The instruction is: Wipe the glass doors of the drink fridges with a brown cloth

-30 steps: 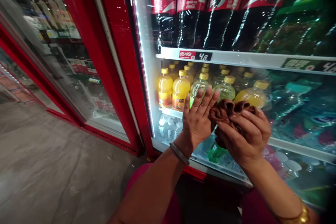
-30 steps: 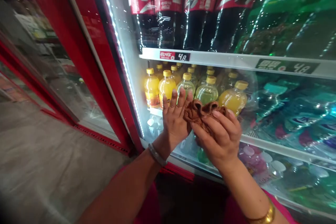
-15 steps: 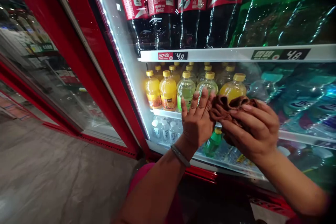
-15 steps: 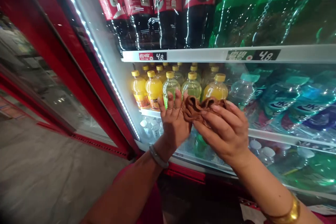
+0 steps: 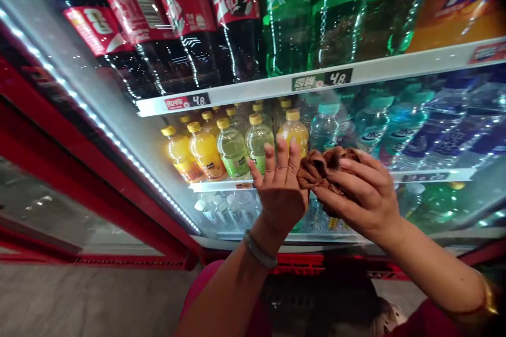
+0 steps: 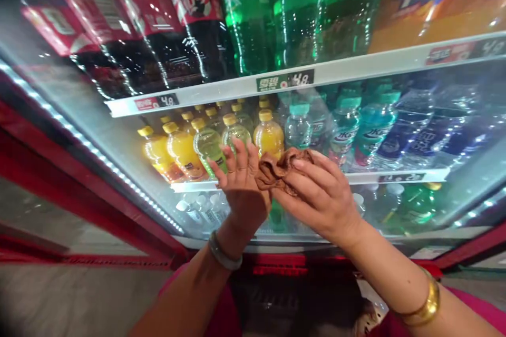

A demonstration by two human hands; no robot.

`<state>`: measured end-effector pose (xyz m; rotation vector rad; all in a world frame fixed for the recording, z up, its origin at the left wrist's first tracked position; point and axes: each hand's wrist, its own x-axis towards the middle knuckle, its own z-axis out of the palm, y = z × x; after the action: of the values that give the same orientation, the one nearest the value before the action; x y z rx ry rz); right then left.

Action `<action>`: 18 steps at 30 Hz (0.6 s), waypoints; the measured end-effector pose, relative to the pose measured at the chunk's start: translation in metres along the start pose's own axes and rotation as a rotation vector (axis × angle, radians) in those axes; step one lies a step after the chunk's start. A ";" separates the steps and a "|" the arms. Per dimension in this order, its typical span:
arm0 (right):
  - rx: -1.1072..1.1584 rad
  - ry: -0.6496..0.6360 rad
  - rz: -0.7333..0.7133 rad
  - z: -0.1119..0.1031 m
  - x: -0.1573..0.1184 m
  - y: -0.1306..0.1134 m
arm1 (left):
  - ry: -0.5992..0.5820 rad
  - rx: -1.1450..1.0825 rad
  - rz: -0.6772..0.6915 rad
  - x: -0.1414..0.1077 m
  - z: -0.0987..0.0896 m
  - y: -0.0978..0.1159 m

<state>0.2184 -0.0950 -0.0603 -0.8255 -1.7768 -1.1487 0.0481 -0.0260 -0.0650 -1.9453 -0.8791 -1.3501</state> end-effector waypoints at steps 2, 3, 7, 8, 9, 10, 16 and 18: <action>-0.029 -0.001 -0.001 -0.010 -0.006 0.012 | 0.004 -0.040 0.050 -0.001 -0.003 0.004; -0.047 0.010 0.025 -0.014 -0.007 0.017 | 0.005 -0.067 0.085 -0.003 -0.004 0.008; -0.065 0.102 0.209 -0.014 0.008 0.018 | -0.030 -0.132 0.130 -0.016 0.002 0.029; -0.059 0.122 0.253 -0.010 0.012 0.013 | -0.041 -0.128 0.122 -0.018 0.005 0.033; -0.053 0.140 0.283 -0.006 0.016 0.008 | -0.044 -0.118 0.116 -0.019 0.008 0.036; -0.042 0.149 0.305 -0.003 0.018 0.002 | -0.045 -0.101 0.111 -0.020 0.010 0.038; 0.029 0.109 0.185 -0.005 -0.005 -0.002 | -0.030 -0.123 0.135 -0.010 0.006 0.034; 0.020 0.065 0.115 -0.017 -0.017 0.009 | -0.057 -0.166 0.139 -0.007 0.002 0.033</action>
<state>0.2379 -0.1088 -0.0685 -0.8575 -1.6629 -1.0693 0.0739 -0.0455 -0.0757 -2.1389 -0.6620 -1.3276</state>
